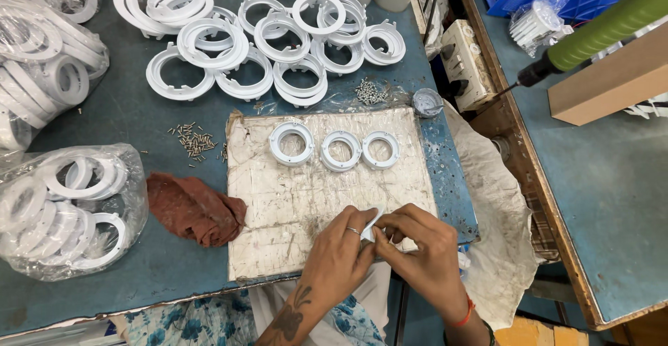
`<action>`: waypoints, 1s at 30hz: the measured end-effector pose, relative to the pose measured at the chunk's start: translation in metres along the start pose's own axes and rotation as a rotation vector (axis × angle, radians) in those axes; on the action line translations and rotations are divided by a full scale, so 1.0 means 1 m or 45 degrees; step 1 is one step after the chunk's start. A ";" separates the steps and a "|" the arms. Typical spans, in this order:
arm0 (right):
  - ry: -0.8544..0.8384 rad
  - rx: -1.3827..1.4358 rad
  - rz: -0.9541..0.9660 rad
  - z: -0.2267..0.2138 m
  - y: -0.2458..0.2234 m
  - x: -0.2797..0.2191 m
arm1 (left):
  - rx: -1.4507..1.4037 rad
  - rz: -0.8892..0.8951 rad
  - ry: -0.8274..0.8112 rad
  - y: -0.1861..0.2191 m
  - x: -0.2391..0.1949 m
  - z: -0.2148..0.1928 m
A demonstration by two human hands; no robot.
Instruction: The person assembles white plastic rings by inserting small metal screws into pre-drilled holes using a green cordless drill. They handle the rings one at a time, aligning them on a work mat, driving screws, and placing finished units aside.
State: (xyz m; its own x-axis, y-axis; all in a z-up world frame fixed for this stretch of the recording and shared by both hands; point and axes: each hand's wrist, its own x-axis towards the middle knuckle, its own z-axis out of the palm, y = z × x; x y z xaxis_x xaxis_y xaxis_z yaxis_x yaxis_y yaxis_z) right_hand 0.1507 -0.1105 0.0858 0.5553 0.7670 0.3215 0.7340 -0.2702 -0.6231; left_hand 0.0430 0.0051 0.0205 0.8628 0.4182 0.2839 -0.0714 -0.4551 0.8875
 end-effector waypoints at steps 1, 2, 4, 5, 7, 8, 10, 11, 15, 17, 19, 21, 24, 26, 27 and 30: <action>-0.018 0.021 -0.045 -0.001 0.003 0.002 | -0.011 -0.004 -0.005 0.000 0.000 -0.001; -0.040 0.045 -0.092 -0.001 0.006 0.004 | -0.020 -0.013 -0.007 0.001 -0.001 -0.003; -0.070 0.048 -0.190 -0.001 0.011 0.007 | -0.028 -0.036 -0.040 0.001 -0.001 -0.006; -0.077 0.028 -0.242 -0.002 0.013 0.008 | -0.032 -0.046 -0.056 0.001 -0.001 -0.007; -0.085 0.022 -0.294 -0.004 0.016 0.011 | -0.051 -0.031 -0.041 0.000 -0.001 -0.011; -0.087 0.036 -0.292 -0.007 0.017 0.012 | -0.062 -0.023 -0.037 0.000 -0.001 -0.012; -0.036 0.017 -0.304 -0.010 0.017 0.014 | -0.038 -0.083 -0.036 -0.002 0.002 -0.014; 0.016 -0.017 -0.317 -0.011 0.017 0.016 | -0.026 -0.111 -0.035 -0.003 0.003 -0.016; -0.075 0.084 -0.449 -0.002 0.020 0.024 | -0.403 -0.312 0.006 -0.009 0.005 -0.022; -0.122 0.178 -0.299 0.010 0.020 0.021 | -0.739 -0.211 0.148 -0.010 0.002 -0.022; -0.140 0.223 -0.121 0.021 0.018 0.016 | -0.877 -0.331 0.170 -0.012 -0.001 -0.019; -0.123 0.205 0.097 0.029 0.016 0.010 | -1.048 -0.452 0.192 -0.016 -0.004 -0.016; 0.065 0.221 -0.104 0.034 0.011 0.006 | -1.323 -0.584 0.243 -0.022 -0.006 -0.010; 0.103 0.130 -0.124 0.032 0.007 0.006 | -1.466 -0.614 0.327 -0.025 -0.007 -0.007; 0.121 0.085 -0.135 0.031 0.004 0.007 | -1.475 -0.625 0.346 -0.027 -0.007 -0.006; 0.061 0.019 -0.097 0.026 -0.003 0.008 | -1.486 -0.648 0.383 -0.027 -0.008 -0.006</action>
State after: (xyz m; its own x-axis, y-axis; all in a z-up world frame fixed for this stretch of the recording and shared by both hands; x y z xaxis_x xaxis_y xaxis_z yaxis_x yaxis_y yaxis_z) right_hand 0.1427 -0.0883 0.0714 0.5163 0.7560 0.4023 0.7693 -0.2031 -0.6058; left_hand 0.0350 0.0186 -0.0034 0.7875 0.5677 -0.2400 -0.2925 0.6869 0.6653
